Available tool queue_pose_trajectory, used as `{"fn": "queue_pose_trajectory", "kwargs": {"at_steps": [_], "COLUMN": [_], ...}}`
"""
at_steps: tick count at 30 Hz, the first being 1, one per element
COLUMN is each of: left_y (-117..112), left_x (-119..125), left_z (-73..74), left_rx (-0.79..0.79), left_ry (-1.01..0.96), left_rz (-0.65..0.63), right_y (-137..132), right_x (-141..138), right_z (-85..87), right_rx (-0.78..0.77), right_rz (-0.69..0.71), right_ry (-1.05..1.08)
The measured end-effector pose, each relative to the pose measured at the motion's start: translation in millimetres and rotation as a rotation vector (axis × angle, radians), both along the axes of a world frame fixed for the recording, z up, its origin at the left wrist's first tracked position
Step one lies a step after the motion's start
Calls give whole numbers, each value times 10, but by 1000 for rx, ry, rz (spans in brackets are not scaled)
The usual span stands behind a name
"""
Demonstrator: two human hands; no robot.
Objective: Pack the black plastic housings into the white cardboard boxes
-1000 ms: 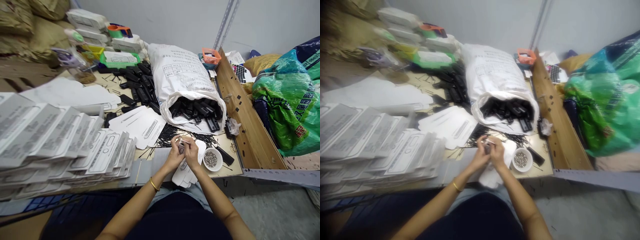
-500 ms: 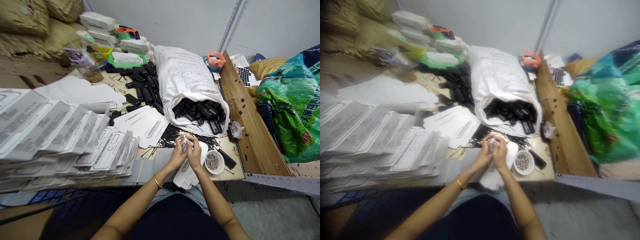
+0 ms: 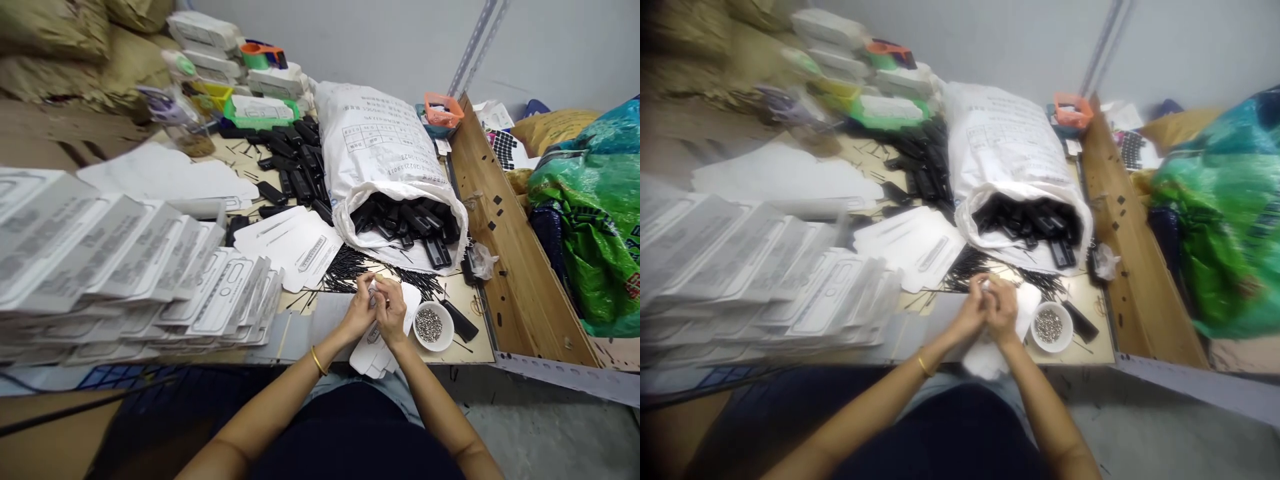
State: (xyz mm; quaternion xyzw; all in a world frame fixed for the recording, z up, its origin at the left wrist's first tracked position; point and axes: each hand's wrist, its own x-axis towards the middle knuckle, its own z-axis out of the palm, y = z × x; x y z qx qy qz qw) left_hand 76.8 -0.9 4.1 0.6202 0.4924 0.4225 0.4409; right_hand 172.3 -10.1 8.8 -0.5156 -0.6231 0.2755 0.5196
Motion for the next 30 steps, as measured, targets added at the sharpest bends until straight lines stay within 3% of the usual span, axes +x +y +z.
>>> {"fn": "queue_pose_trajectory", "kwargs": {"at_steps": [2, 4, 9, 12, 14, 16, 18, 20, 21, 25, 27, 30], "left_y": [37, 96, 211, 236, 284, 416, 660, 1000, 1189, 1859, 2050, 2145], "left_x": [-112, -377, -1432, -1790, -1770, -1546, -1163, -704, -479, 139, 250, 282], "left_z": [146, 377, 1012, 1172, 1123, 945, 671, 370, 233, -104, -173, -232], "left_rx": [6, 49, 199, 223, 280, 363, 417, 386, 381, 368, 360, 336], "left_ry": [151, 365, 943, 1129, 1121, 1026, 864, 702, 687, 675, 674, 670], "left_rz": [-11, 51, 524, 761, 827, 737, 454, 83, 2, -89, -102, -118], "right_y": [-22, -26, -47, -100, -143, -183, -223, -269, -295, -416, -453, -425], "right_x": [71, 202, 667, 911, 1016, 1074, 1101, 1120, 1132, 1184, 1191, 1182], "right_z": [2, 16, 65, 56, 1, -98, -226, -357, -417, -598, -646, -657], "right_rx": [-97, -199, -319, -302, -280, -317, -399, -473, -491, -455, -401, -346], "right_rz": [15, -10, -107, -136, -139, -137, -143, -147, -147, -168, -175, -186], "right_ry": [63, 127, 111, -50, -246, -475, -651, -717, -708, -577, -586, -616]}}
